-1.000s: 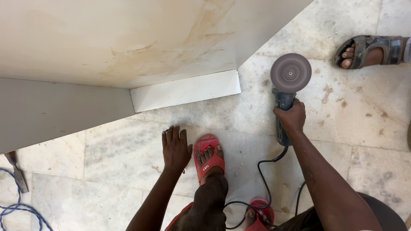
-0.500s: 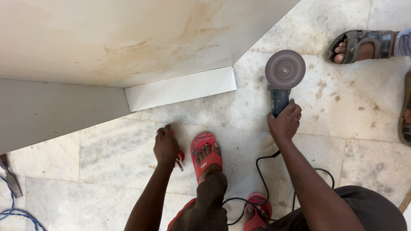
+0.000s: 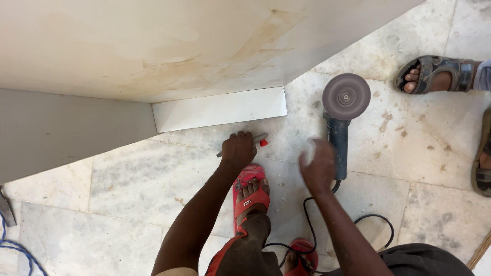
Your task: The person uses an angle grinder to smooth the edge of a white wooden trim piece placed on the floor, then uses a hand plane to further smooth the same edge. The person repeatedly checks the fit of the trim against a larger wooden frame and continues smoothing the edge.
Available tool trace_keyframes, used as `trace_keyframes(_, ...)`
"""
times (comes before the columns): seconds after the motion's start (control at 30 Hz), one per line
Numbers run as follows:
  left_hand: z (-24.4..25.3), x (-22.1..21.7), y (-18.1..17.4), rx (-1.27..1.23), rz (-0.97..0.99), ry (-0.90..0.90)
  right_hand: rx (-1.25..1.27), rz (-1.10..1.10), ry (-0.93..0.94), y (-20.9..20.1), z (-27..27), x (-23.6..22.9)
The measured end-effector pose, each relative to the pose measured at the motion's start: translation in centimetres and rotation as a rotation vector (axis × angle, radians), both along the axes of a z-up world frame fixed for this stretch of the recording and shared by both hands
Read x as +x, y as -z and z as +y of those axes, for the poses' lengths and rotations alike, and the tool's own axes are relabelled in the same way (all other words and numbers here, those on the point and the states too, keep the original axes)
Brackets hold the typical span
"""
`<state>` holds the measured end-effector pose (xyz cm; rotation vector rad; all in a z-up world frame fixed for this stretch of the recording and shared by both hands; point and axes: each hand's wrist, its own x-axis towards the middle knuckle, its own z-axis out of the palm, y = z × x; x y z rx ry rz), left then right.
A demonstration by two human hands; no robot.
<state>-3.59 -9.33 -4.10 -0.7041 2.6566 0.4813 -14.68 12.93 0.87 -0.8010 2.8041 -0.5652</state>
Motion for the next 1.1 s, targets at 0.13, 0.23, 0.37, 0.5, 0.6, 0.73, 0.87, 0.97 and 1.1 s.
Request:
trace_keyframes(0.13, -1.0, -0.3, -0.1, 0.045, 0.146, -0.153, -0.222, -0.429, -0.214, -0.8, -4.8, 3.8)
trace_keyframes(0.23, -1.0, -1.0, -1.5, 0.286, 0.236, -0.489, -0.321, -0.452, -0.29, -1.8, -8.0, 4.9)
trace_keyframes(0.37, 0.3, -0.8, -4.0, 0.665, 0.533, -0.828, -0.172, -0.225, -0.29, -2.9, -10.4, 3.7)
trace_keyframes(0.5, 0.1, 1.0, -5.2, 1.019, 0.722, -0.962, -0.15, -0.273, -0.281, -3.5, -10.2, 1.4)
trace_keyframes(0.6, -1.5, 4.8, -6.4, 0.651, 0.843, -0.977, -0.068, -0.238, -0.181, -3.2, -9.9, 0.0)
trace_keyframes(0.73, -4.1, 10.1, -9.0, 0.338, 0.69, -0.98, 0.029, -0.143, 0.017, -2.1, -9.1, -1.6)
trace_keyframes(0.87, -4.1, 10.9, -9.0, 0.065, 0.618, -0.54, 0.081, -0.115, 0.1, 0.1, -8.2, -2.8)
trace_keyframes(0.97, -3.7, 10.5, -7.8, 0.086, 0.644, -0.537, 0.074, -0.058, 0.07, 1.4, -7.4, -2.7)
trace_keyframes(1.1, -5.5, 10.9, -7.6, 0.278, 0.696, -0.898, 0.075, -0.003, 0.056, 2.3, -8.3, -3.6)
